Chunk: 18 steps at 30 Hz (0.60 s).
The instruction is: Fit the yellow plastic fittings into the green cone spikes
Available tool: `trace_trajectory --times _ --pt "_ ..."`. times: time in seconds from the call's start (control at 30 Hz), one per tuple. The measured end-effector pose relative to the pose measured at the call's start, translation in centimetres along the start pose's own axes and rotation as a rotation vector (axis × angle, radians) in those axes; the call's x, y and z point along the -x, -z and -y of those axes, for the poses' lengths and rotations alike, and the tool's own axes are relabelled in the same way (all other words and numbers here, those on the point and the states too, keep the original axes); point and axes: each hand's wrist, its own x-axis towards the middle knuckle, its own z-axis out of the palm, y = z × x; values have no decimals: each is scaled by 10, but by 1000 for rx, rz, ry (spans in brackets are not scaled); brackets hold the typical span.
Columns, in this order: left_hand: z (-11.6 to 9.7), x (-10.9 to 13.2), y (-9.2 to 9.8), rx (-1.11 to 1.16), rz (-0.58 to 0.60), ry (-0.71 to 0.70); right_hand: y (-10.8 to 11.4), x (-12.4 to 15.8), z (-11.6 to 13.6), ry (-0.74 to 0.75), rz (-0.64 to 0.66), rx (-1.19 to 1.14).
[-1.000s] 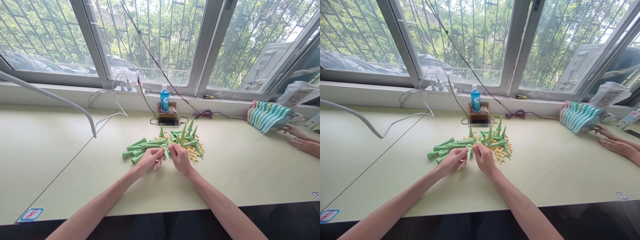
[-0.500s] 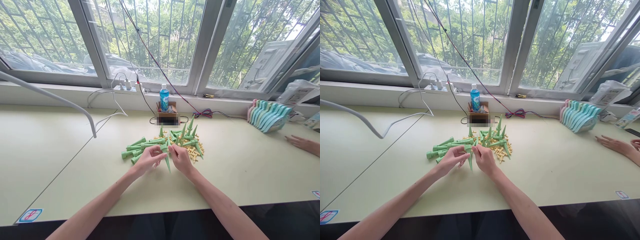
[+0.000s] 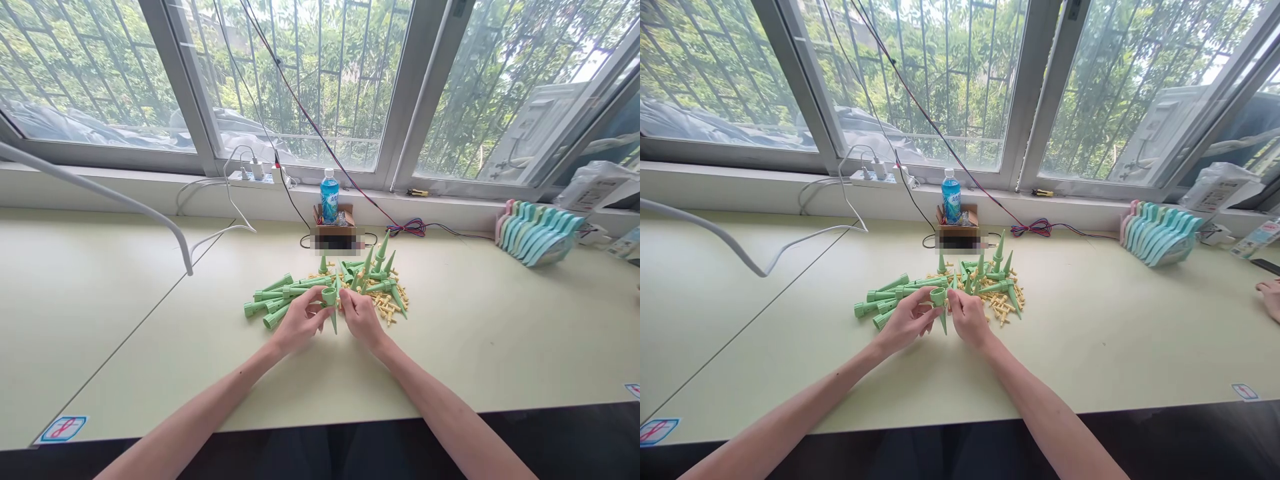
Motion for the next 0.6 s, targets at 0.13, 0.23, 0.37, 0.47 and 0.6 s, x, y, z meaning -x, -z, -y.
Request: trace_trajectory --times 0.13,0.23,0.37,0.47,0.6 --pt "1 -3 2 100 -66 37 -2 1 -1 -52 36 -80" --pt "2 -5 3 114 -113 53 -3 2 -1 -70 75 -110" --pt "1 -5 3 88 -115 42 -4 2 -2 -81 97 -138" --pt "1 -3 2 43 -78 33 -3 2 -2 -85 97 -150" --pt "3 -2 1 -9 -45 22 -2 2 0 -87 96 -143"
